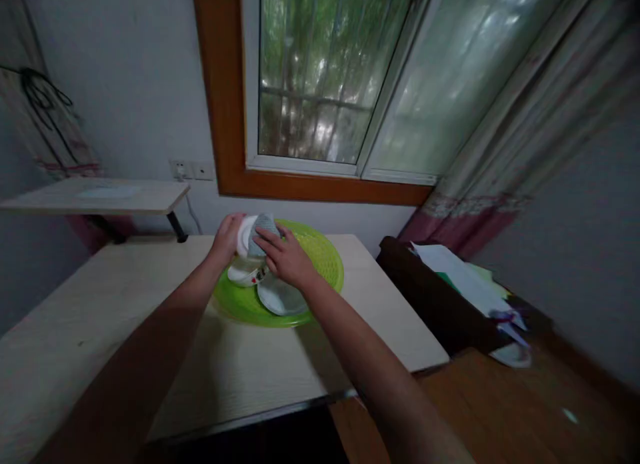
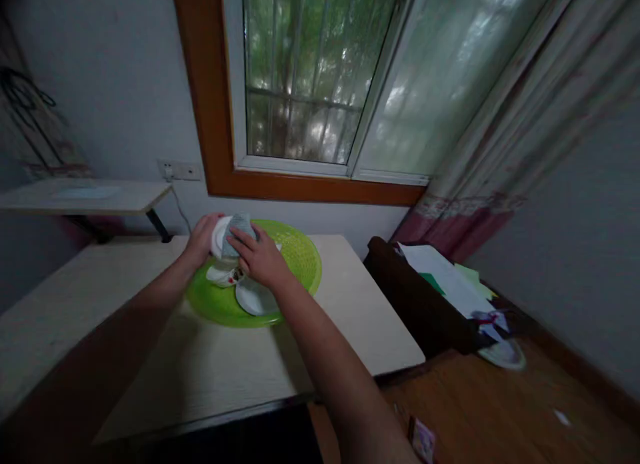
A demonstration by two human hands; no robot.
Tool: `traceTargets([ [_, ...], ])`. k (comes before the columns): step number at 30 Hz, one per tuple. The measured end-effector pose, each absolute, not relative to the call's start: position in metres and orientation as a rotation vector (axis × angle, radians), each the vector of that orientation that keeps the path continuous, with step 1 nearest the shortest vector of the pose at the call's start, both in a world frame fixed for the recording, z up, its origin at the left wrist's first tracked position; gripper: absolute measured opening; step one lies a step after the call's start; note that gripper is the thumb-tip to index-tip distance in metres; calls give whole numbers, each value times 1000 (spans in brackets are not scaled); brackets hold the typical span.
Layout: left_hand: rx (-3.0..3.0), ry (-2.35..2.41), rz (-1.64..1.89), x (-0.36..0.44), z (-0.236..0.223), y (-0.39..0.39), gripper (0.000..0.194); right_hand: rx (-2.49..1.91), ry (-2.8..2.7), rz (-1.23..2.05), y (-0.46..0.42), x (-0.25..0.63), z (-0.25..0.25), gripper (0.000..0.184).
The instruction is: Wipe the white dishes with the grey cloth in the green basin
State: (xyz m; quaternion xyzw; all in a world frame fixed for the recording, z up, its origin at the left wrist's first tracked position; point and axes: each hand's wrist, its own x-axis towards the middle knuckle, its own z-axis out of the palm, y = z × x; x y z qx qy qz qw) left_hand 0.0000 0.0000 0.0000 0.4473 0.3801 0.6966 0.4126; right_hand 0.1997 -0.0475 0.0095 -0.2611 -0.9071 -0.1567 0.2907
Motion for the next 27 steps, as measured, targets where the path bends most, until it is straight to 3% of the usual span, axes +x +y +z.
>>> traceTargets([
  [9, 952, 1055, 1858, -7, -5, 11, 21, -759, -2348, -340, -49, 204, 4, 43],
  [15, 904, 1061, 1779, -8, -4, 12, 21, -623, -2454, -371, -57, 201, 7, 48],
  [21, 920, 970, 1671, -8, -7, 12, 21, -816, -2381, -453, -65, 196, 11, 52],
  [27, 945, 981, 1588, -7, -14, 17, 21, -905, -2305, -463, -60, 199, 10, 39],
])
